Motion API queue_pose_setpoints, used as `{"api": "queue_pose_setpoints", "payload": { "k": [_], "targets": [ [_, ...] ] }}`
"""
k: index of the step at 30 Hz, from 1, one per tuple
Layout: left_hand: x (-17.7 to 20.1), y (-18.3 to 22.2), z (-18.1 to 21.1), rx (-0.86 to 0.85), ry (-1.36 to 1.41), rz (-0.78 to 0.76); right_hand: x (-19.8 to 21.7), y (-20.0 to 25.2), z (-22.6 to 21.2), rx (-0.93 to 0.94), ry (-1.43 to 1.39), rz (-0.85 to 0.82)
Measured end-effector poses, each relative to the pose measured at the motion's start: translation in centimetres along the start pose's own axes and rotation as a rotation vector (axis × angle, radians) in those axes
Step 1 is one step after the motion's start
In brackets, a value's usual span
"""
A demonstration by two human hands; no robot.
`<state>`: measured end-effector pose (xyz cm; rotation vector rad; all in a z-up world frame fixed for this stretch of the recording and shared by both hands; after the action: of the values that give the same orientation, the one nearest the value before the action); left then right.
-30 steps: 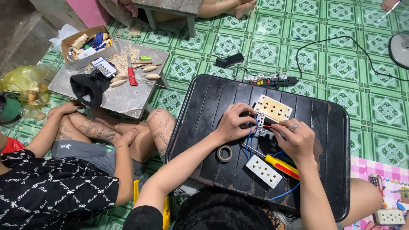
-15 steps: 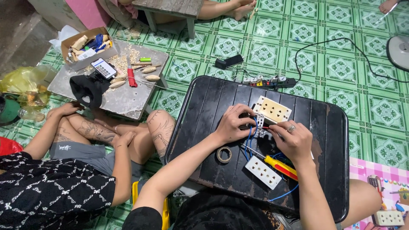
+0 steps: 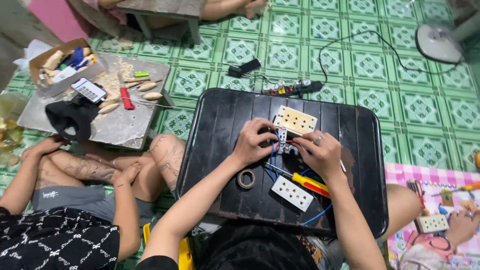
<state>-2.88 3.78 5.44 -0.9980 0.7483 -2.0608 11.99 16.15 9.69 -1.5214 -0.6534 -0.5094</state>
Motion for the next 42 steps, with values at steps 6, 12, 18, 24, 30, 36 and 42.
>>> {"api": "queue_pose_setpoints", "payload": {
  "k": [6, 12, 18, 24, 30, 36, 42],
  "targets": [
    [0.3, -0.5, 0.5, 0.002, 0.000, 0.008, 0.5, -0.5, -0.2, 0.007, 0.024, -0.035],
    [0.4, -0.5, 0.5, -0.001, 0.006, 0.009, 0.7, -1.0, -0.6, 0.011, 0.038, -0.049],
    [0.6, -0.6, 0.9, -0.007, 0.015, 0.021, 0.7, -0.9, -0.9, 0.008, 0.028, -0.056],
    [0.4, -0.4, 0.7, -0.006, 0.011, 0.028, 0.4, -0.7, -0.8, 0.028, 0.060, -0.078],
    [0.5, -0.6, 0.6, 0.007, 0.018, 0.025, 0.1, -0.9, -1.0, 0.035, 0.063, -0.079],
    [0.3, -0.5, 0.6, 0.003, 0.014, 0.022, 0.2, -0.9, -1.1, 0.006, 0.038, -0.085],
    [0.4, -0.5, 0.6, 0.017, 0.014, 0.003, 0.3, -0.9, -1.1, 0.009, 0.042, -0.091]
  ]
}}
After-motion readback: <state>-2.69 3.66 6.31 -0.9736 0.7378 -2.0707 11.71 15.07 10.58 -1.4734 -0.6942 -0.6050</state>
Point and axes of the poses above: each hand's wrist, its own y-axis away from the middle knuckle, its own x-axis out of the back of the hand, z = x × y, the point moved 7 cm from there along -y, towards the middle knuckle
